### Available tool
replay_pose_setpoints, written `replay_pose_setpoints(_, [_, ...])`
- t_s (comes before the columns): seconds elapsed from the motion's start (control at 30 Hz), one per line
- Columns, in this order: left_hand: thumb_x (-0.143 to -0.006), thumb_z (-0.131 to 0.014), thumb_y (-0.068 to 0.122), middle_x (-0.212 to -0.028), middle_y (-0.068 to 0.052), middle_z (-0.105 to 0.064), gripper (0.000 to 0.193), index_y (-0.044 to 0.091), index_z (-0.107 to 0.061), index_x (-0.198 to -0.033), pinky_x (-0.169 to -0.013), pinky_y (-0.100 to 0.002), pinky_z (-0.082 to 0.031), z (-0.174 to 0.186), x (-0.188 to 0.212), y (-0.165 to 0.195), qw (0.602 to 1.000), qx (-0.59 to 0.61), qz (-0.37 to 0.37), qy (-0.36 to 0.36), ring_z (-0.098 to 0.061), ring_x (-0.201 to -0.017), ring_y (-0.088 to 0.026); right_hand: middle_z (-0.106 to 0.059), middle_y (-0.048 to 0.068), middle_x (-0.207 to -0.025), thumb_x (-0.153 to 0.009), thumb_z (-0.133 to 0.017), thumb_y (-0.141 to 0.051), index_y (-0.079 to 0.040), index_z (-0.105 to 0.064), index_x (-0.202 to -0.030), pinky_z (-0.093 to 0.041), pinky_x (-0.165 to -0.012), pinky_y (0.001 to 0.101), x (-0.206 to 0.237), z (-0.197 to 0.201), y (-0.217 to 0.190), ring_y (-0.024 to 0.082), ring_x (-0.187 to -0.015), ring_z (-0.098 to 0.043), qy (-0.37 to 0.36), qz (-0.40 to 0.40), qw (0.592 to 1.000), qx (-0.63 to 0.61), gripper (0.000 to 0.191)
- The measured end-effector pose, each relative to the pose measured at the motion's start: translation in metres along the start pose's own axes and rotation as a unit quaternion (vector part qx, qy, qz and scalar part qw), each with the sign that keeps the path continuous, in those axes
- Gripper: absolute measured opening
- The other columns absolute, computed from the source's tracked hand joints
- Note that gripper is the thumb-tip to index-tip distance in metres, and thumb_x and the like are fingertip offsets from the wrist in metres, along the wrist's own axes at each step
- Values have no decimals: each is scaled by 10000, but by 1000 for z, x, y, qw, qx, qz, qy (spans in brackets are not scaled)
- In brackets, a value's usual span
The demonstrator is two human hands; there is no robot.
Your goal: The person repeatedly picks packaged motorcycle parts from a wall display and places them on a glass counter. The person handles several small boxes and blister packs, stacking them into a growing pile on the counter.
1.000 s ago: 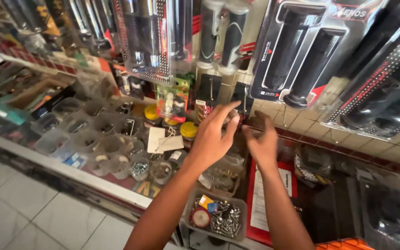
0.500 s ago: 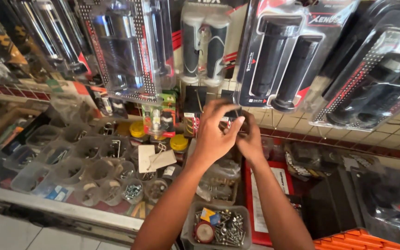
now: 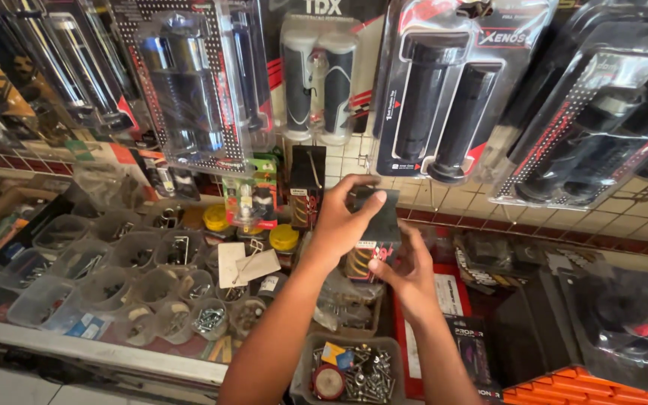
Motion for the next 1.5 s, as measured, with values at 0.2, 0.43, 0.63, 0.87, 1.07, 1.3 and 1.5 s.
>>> replay_pose_setpoints(0.2, [-940,-734,139,-887,-55,-749,174,-10,-727,-1028,-777,-281,-552,2,-1,4,998,-59,10,2,-663,-833,-102,-569,134,-1431,-832,-761,38,26,-476,-1469,-438,-1117,381,16,-6,-25,232,-1343,-535,-19,36,998,51,699])
replay_pose_setpoints(0.43, [-962,-714,144,-1116,-49,-722,290,15,-674,-1219,-924,-277,-535,-7,16,28,997,63,21,-30,-667,-1042,-97,-555,149,-1476,-835,-737,40,32,-421,-1510,-478,-1077,376,30,-1,-35,220,-1316,-566,-16,73,995,63,746])
replay_pose_setpoints(0.63, [-948,-748,315,-1395,-87,-596,671,14,-476,-1483,-1134,-336,-448,-8,88,58,991,-31,-35,-126,-566,-1329,-181,-623,138,-1348,-887,-714,14,57,-452,-1482,-493,-1068,357,55,23,-33,203,-1241,-609,7,79,997,4,652])
replay_pose_setpoints(0.87, [-891,-790,275,-1277,-144,-719,692,-26,-513,-1449,-1060,-355,-524,-3,179,58,988,-143,67,-1,-687,-1196,-222,-680,122,-1228,-877,-702,-11,72,-511,-1412,-503,-982,327,98,14,-7,183,-1110,-647,-54,32,998,26,574])
replay_pose_setpoints(1.07, [-880,-776,256,-1290,-135,-693,770,-21,-435,-1512,-1010,-363,-565,11,260,57,976,-109,133,133,-699,-1130,-196,-616,168,-1322,-873,-699,-7,96,-493,-1431,-500,-1040,364,132,-15,14,236,-1213,-629,-243,57,968,-7,604])
replay_pose_setpoints(1.3, [-840,-824,207,-1358,-136,-669,825,-14,-409,-1518,-1087,-384,-512,31,369,90,936,-139,142,291,-659,-1234,-196,-520,153,-1424,-810,-737,1,71,-416,-1477,-527,-1006,413,199,-83,37,264,-1260,-616,-383,-87,913,-115,743])
replay_pose_setpoints(1.5, [-791,-846,178,-1199,-131,-727,760,-6,-501,-1443,-1024,-398,-570,41,490,147,842,-210,144,476,-697,-1142,-200,-537,181,-1466,-778,-768,-55,34,-363,-1540,-492,-1019,389,282,-168,13,248,-1268,-603,-599,-76,790,-105,867])
Point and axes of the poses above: each hand's wrist, its own x-axis away from the middle knuckle, its own z-axis out of the back of the hand, y = z × x, the point moved 8 cm from there along -x, towards the middle knuckle
